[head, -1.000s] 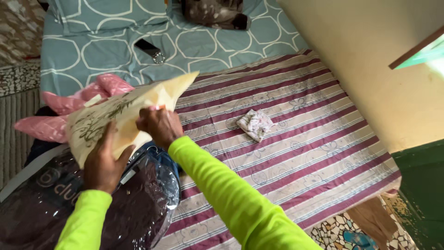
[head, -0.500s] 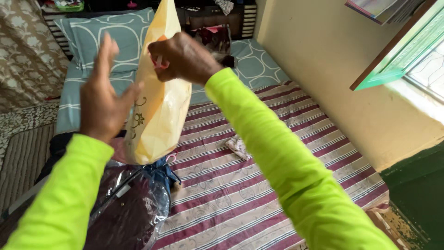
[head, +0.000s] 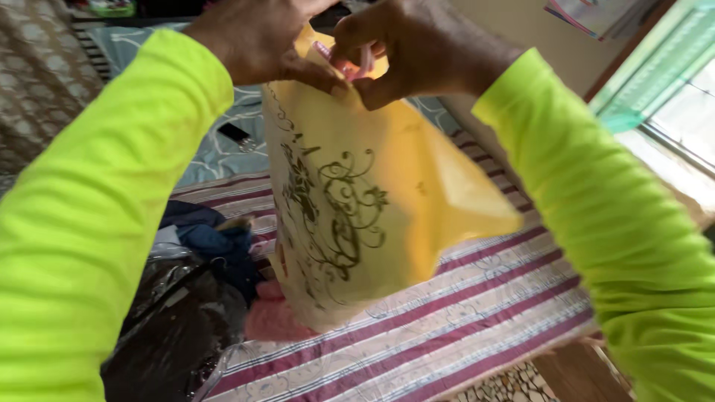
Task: The person wipes the surface of several plastic garment bags containing clothes using a cloth. They handle a blue bag and a beige bag, wiping them on a bed, then hang the blue bag on a hanger and place it in a closet.
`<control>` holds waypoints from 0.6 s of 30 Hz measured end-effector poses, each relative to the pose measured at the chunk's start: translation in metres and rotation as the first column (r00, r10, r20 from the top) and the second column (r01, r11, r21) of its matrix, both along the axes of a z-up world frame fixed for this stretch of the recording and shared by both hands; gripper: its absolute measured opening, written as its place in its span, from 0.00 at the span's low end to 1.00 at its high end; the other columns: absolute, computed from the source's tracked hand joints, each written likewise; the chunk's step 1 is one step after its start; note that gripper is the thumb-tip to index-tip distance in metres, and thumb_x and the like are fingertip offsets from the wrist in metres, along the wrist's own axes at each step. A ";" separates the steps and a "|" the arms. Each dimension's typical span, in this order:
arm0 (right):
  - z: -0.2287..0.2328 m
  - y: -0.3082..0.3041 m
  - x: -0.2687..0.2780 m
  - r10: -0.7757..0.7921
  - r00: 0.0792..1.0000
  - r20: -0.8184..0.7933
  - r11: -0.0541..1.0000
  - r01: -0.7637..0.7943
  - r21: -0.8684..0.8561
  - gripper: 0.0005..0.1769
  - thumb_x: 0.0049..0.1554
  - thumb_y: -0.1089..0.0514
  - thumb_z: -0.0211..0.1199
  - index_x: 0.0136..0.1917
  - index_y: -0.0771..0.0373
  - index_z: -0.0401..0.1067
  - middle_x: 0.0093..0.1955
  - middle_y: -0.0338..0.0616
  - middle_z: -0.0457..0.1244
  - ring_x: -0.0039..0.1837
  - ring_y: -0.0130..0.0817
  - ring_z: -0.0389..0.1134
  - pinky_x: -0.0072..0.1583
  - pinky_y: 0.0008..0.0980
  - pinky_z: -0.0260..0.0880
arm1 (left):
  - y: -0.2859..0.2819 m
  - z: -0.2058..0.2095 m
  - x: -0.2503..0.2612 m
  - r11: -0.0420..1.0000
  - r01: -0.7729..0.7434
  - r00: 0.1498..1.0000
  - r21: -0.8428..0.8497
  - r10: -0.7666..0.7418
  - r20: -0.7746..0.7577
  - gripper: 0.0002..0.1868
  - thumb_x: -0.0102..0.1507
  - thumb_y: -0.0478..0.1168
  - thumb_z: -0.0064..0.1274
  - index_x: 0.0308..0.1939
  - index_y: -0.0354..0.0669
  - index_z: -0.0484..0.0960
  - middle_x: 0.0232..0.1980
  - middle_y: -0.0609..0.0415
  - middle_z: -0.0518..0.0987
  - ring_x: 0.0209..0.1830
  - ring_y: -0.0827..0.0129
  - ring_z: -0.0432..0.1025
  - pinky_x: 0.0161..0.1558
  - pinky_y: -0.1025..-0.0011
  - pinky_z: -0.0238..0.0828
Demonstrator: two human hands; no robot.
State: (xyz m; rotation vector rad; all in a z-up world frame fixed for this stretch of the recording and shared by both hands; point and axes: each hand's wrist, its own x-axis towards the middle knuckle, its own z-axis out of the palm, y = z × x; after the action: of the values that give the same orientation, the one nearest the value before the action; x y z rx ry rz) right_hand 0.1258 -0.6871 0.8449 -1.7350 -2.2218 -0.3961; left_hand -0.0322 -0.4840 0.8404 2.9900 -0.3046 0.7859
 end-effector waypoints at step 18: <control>-0.095 -0.123 0.128 -0.605 0.793 -0.068 0.796 0.600 -0.085 0.27 0.56 0.52 0.66 0.67 0.60 0.73 0.67 0.51 0.65 0.60 0.52 0.68 0.62 0.49 0.67 | -0.193 -0.052 0.165 0.996 0.056 0.997 -0.074 -0.051 0.058 0.39 0.57 0.78 0.57 0.57 0.53 0.83 0.40 0.54 0.83 0.49 0.60 0.77 0.57 0.51 0.67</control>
State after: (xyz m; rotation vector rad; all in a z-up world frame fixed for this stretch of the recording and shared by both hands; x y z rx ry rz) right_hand 0.2537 -0.8097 0.7498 -2.4261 -1.5727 -0.3712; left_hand 0.1329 -0.6773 0.7886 2.8806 -0.3472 0.8573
